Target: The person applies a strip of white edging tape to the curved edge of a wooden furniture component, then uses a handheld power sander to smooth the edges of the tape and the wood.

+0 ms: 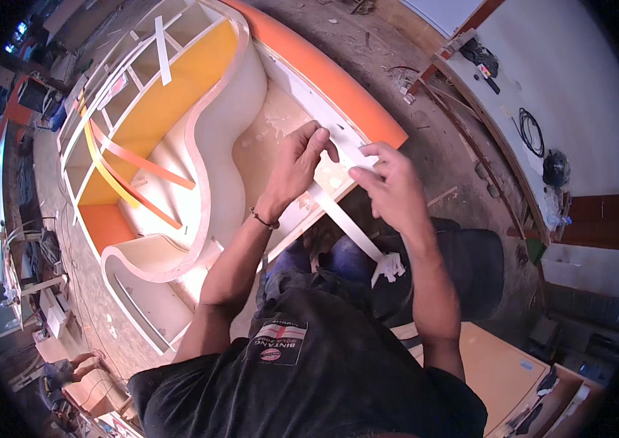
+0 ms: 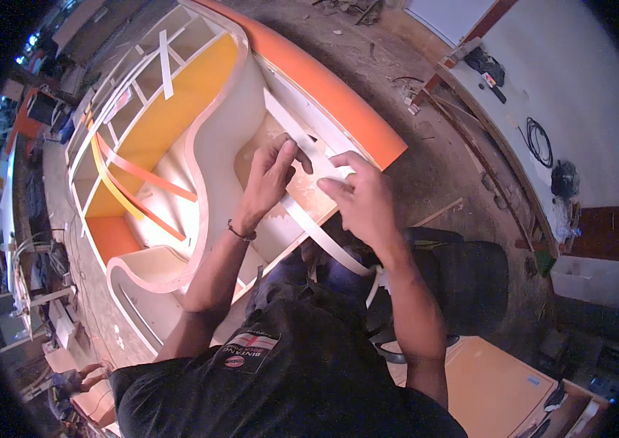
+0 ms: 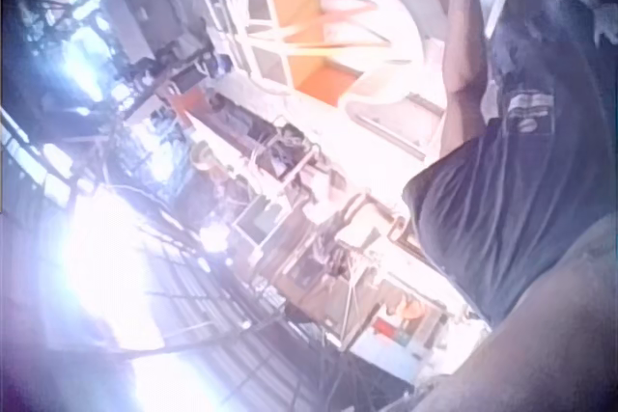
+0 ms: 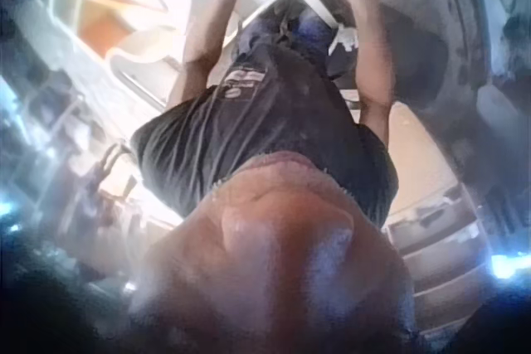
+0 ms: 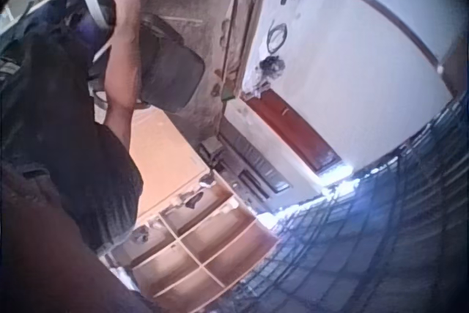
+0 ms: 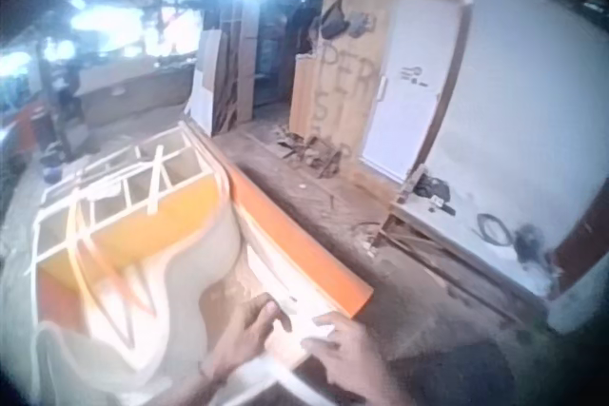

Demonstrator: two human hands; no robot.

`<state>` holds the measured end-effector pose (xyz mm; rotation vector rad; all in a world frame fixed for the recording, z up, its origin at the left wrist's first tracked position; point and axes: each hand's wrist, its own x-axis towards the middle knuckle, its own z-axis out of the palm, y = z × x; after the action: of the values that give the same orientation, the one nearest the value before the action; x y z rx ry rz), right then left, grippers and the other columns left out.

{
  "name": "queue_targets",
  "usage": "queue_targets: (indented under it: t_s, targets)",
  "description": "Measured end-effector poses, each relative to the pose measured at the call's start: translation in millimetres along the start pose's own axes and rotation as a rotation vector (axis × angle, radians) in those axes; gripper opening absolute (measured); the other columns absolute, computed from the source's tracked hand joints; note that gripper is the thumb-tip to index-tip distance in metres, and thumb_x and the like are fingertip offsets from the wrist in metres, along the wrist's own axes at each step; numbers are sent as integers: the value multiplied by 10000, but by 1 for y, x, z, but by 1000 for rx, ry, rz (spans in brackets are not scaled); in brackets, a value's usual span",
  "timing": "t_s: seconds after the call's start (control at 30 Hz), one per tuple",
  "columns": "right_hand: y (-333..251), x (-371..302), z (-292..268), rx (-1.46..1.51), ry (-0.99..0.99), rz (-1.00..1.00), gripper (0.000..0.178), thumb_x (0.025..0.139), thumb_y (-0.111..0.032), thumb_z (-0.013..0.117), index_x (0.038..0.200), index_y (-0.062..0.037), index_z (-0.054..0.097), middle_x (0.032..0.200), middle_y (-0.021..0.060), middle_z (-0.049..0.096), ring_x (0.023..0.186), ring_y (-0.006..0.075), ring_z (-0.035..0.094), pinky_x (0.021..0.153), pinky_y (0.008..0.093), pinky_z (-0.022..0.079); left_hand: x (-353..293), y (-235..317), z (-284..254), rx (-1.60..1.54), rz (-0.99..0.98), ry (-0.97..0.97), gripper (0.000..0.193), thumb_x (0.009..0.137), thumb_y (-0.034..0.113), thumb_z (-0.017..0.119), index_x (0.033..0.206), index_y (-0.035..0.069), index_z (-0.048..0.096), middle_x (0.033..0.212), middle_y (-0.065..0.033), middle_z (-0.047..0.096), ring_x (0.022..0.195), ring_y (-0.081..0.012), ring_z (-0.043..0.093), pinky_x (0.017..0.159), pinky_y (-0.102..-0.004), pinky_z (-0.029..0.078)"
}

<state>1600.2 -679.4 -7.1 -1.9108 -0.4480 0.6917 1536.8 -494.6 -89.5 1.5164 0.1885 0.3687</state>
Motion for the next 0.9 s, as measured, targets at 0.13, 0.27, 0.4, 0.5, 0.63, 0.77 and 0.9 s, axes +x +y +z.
queue_targets:
  t_s: [0.13,0.27,0.4,0.5,0.63,0.77,0.9]
  targets:
    - [20,73,3,-122,-30,-100,351,926,-92,723,1227,32,592,773,112,705,482,105,564,377,257,381,56,-24,0,-269,-116,175,323,1065,295,588,900,37,691,742,-18,690,479,-3,395,432,-212,269]
    - [49,136,-11,-165,-60,-175,430,911,-70,726,1304,23,578,829,123,725,616,143,653,528,284,492,117,-62,-17,-218,-223,260,352,1056,293,604,837,35,700,698,-12,677,472,-12,391,434,-227,276]
    - [81,171,-54,-148,-189,-61,449,919,-91,701,1344,-7,585,1185,159,708,867,215,722,747,352,555,186,-119,-50,-58,-303,315,354,1047,292,623,821,38,721,584,57,542,421,-5,328,401,-237,216]
    - [147,194,-89,22,-234,24,449,956,-84,667,1379,30,565,966,144,733,807,158,715,713,325,569,246,-166,-75,1,-359,316,372,1041,316,631,813,37,724,589,61,537,444,-9,337,417,-237,222]
    - [173,235,-100,205,-376,249,415,1006,-96,604,1397,19,524,838,118,699,678,163,702,589,302,554,301,-228,-99,98,-389,108,387,1035,362,634,801,63,712,628,60,561,520,-15,379,466,-237,267]
    - [224,290,-82,346,-435,322,374,1026,-115,567,1375,3,502,820,111,686,632,165,687,564,298,541,339,-285,-104,153,-376,134,486,1046,398,611,692,65,590,610,26,586,535,-60,384,495,-283,325]
    - [240,319,-58,321,-433,429,321,1040,-145,537,1325,0,506,817,108,683,579,158,666,526,298,516,353,-317,-123,275,-393,119,487,1055,392,592,729,30,605,698,-36,706,586,-67,461,558,-291,394]
